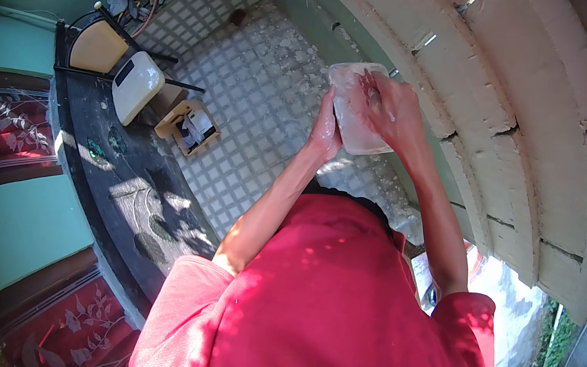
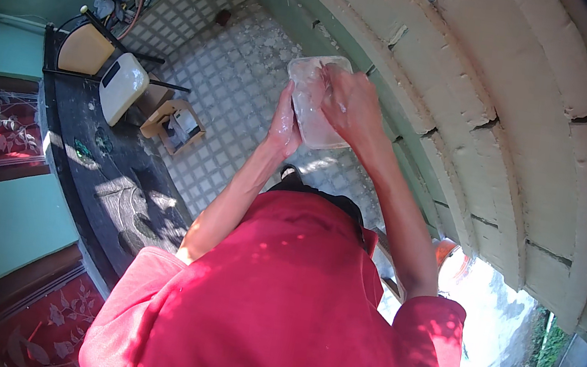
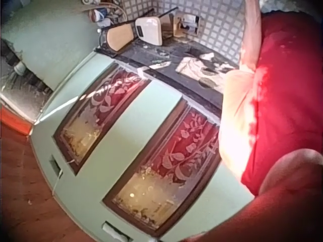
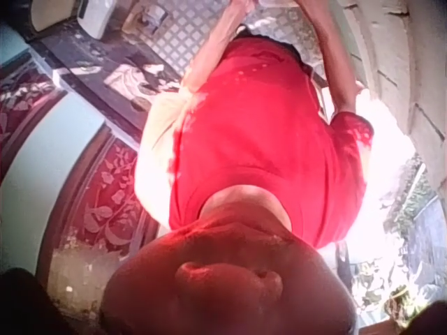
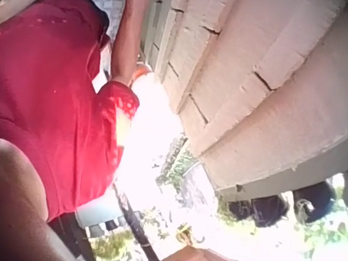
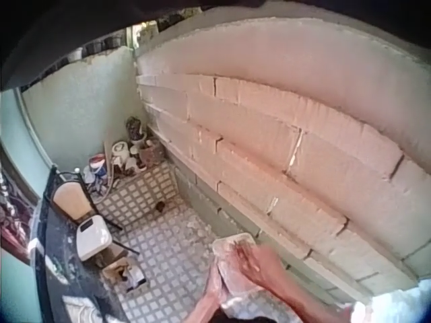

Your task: Applying and smoothing plaster or spackle onto a wall corner using a container and a scraper.

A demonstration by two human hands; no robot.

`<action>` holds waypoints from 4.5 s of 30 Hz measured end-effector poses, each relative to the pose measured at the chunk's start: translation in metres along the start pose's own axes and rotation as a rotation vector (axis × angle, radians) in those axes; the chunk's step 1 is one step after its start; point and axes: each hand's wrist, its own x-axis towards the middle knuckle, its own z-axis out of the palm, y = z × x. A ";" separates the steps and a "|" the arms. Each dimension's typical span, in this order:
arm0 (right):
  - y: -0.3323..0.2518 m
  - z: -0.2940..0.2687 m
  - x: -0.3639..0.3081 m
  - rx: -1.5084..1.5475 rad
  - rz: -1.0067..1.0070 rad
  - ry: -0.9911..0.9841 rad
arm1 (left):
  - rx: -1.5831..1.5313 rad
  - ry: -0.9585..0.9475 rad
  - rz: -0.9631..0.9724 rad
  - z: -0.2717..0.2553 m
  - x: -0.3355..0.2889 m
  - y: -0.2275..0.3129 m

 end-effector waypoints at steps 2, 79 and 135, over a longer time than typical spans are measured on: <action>-0.006 -0.003 -0.007 -0.006 0.001 -0.013 | -0.010 -0.015 0.008 0.002 0.001 -0.004; 0.130 -0.175 -0.277 -0.022 0.517 0.442 | 0.238 -0.335 -0.439 0.158 -0.048 -0.245; 0.058 -0.214 -0.408 -0.060 0.508 0.552 | 0.262 -0.414 -0.575 0.170 -0.159 -0.291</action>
